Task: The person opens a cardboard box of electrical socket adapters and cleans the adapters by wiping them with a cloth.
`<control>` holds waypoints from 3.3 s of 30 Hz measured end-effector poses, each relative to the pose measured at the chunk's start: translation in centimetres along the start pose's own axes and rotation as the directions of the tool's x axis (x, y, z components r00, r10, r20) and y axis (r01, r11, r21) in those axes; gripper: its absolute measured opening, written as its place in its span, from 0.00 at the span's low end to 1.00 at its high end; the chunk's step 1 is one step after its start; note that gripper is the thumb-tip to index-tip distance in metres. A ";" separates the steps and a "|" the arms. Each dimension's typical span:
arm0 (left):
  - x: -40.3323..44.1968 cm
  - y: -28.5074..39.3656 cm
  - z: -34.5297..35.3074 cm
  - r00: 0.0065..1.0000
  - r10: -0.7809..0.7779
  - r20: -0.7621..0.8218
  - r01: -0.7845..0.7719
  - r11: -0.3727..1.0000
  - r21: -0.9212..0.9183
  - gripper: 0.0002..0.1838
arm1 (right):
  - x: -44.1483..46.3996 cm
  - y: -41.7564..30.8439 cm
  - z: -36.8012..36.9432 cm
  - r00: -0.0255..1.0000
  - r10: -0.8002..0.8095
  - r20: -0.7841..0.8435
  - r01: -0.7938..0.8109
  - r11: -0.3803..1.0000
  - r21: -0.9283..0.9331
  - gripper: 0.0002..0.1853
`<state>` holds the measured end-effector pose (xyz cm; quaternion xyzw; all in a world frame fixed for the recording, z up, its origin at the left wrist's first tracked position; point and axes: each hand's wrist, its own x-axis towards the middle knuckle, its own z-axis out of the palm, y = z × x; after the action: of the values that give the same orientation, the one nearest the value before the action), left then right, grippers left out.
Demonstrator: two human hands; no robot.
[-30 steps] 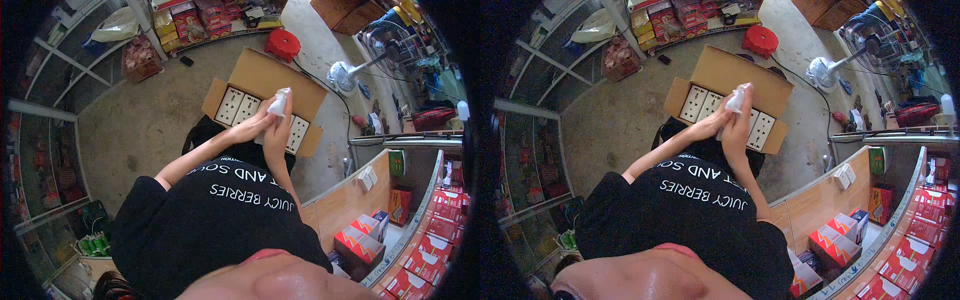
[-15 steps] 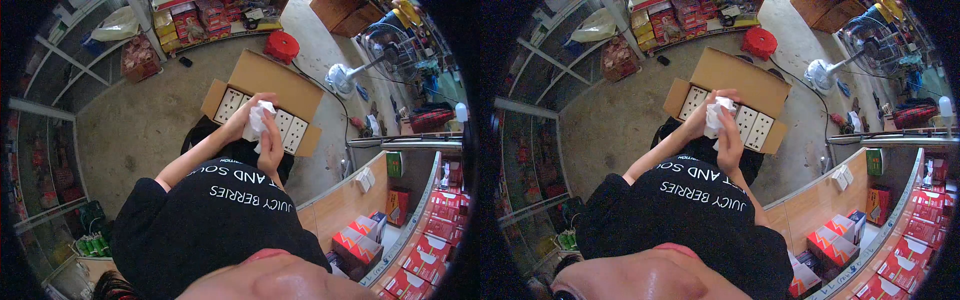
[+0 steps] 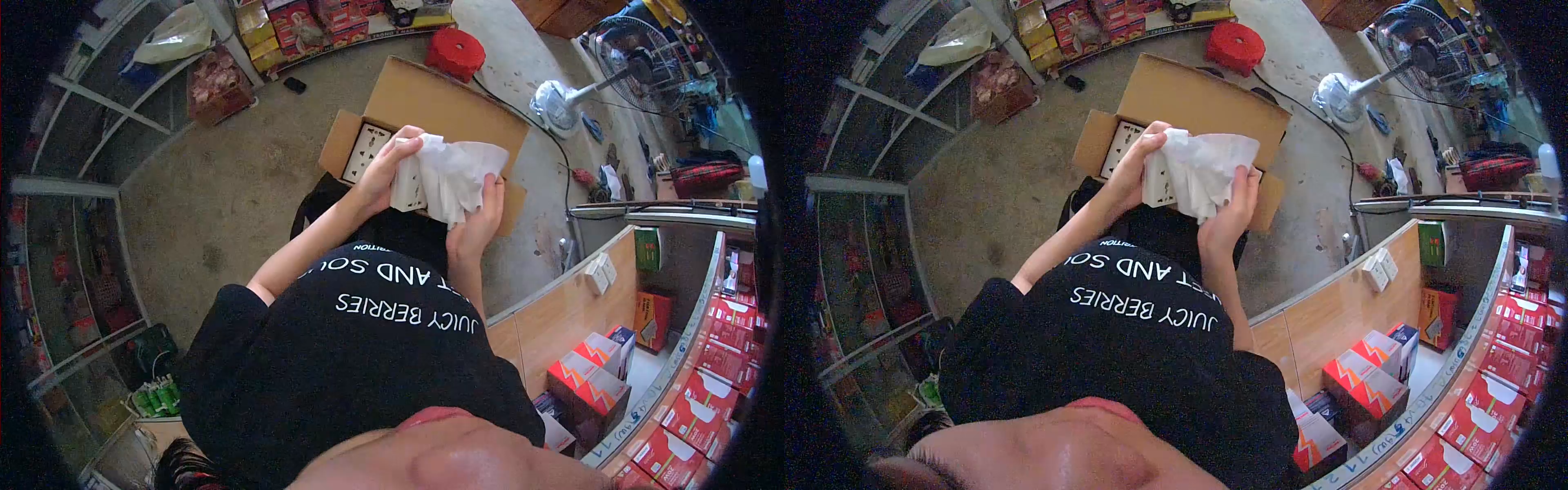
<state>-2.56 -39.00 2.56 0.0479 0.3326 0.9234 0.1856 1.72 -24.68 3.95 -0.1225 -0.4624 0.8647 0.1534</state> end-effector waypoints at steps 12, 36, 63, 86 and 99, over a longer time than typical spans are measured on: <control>0.2 0.0 -0.1 0.999 -0.008 -0.035 0.005 0.997 -0.080 0.13 | 1.4 -1.2 -1.8 0.985 -0.022 -0.172 0.018 0.999 -0.028 0.09; 2.7 -2.2 -4.6 0.999 0.023 0.049 -0.021 0.998 -0.054 0.14 | 1.6 3.0 4.6 0.912 -0.374 0.169 0.410 0.823 -0.392 0.11; -0.2 -1.5 -1.4 0.857 0.429 0.285 -0.460 0.390 0.798 0.31 | 0.1 3.3 5.3 0.822 -0.204 0.532 0.467 0.776 -0.423 0.27; 0.2 0.7 -0.9 0.999 0.040 0.001 -0.039 0.974 -0.224 0.32 | -2.7 3.0 2.5 0.790 -0.002 0.614 0.380 0.787 -0.486 0.28; 0.0 1.1 -0.2 0.997 -0.031 0.074 0.054 0.943 -0.327 0.27 | -2.6 3.0 0.8 0.749 0.043 0.661 0.364 0.806 -0.466 0.30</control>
<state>-2.92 -39.92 3.14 0.0405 0.1683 0.9596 0.2219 3.40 -27.84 2.06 0.1835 -0.7311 0.6569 0.0195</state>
